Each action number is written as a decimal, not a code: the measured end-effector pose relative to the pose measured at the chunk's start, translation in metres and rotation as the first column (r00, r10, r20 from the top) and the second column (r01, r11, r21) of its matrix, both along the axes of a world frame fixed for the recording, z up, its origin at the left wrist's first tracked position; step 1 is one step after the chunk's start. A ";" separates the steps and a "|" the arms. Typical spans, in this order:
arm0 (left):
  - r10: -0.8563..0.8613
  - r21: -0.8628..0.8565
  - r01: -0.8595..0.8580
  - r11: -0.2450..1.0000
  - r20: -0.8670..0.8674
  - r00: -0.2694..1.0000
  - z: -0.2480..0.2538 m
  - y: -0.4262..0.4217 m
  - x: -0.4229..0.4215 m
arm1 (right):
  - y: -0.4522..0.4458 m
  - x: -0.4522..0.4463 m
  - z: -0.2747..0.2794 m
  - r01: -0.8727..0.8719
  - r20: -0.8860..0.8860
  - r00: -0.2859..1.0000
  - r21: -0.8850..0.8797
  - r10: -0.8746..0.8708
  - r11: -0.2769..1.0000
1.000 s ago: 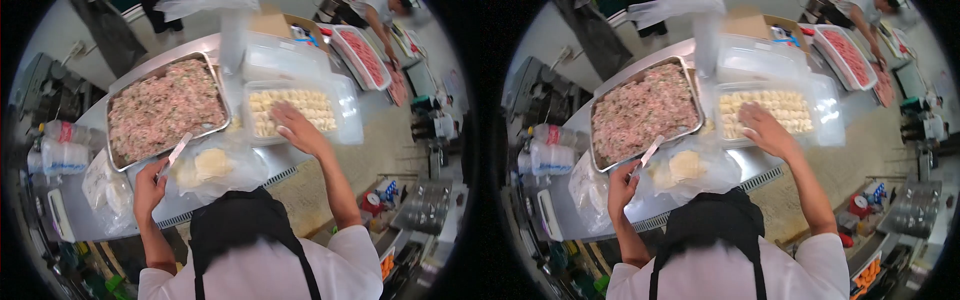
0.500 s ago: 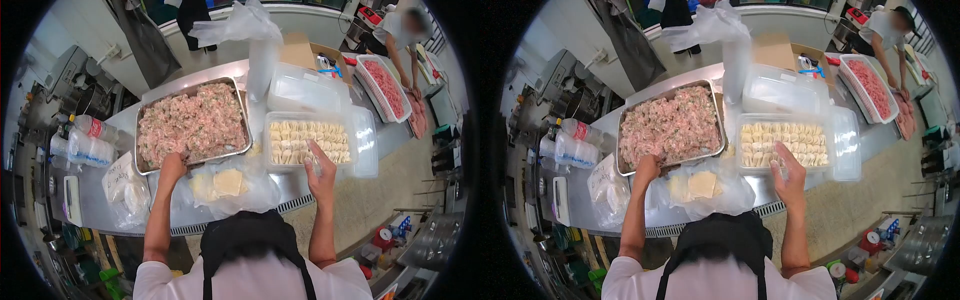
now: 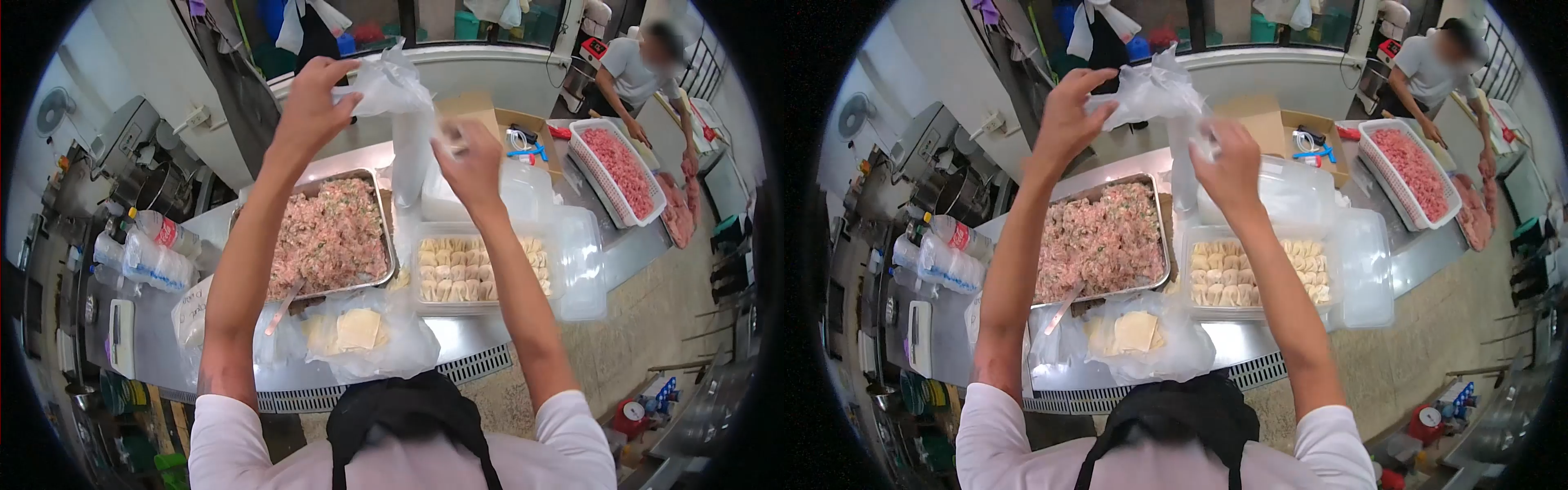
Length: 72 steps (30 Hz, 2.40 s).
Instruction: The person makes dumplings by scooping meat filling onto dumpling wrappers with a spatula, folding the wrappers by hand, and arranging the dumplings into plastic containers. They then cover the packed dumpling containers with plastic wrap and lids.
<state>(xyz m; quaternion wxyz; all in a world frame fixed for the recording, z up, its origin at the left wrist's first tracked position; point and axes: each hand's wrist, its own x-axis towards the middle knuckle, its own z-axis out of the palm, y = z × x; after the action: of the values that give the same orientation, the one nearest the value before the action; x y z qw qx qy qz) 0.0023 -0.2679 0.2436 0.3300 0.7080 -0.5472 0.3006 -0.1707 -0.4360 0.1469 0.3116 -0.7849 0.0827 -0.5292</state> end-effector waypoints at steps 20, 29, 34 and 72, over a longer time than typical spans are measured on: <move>-0.232 -0.166 0.219 0.962 -0.063 0.971 0.044 -0.097 0.019 | -0.058 0.047 0.153 -0.216 0.080 0.957 -0.440 0.278 0.872; -0.545 -0.284 0.494 0.822 -0.646 0.534 0.057 -0.087 -0.009 | -0.055 -0.051 0.214 -0.363 0.419 0.851 0.035 0.316 0.931; -0.421 -0.088 0.530 0.844 -0.721 0.550 -0.019 -0.019 -0.084 | -0.051 -0.109 0.179 -0.068 0.499 0.855 0.376 -0.140 0.924; -0.189 0.101 0.660 0.744 -0.916 0.353 -0.195 0.203 -0.135 | 0.204 -0.242 -0.061 0.272 -0.486 0.871 0.363 -0.068 0.891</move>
<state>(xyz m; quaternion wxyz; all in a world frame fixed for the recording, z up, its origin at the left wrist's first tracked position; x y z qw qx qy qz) -0.1327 -0.0646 0.0486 0.4487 0.6387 -0.5275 -0.3353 -0.4125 -0.2321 0.0857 0.3953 -0.7913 0.3363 -0.3233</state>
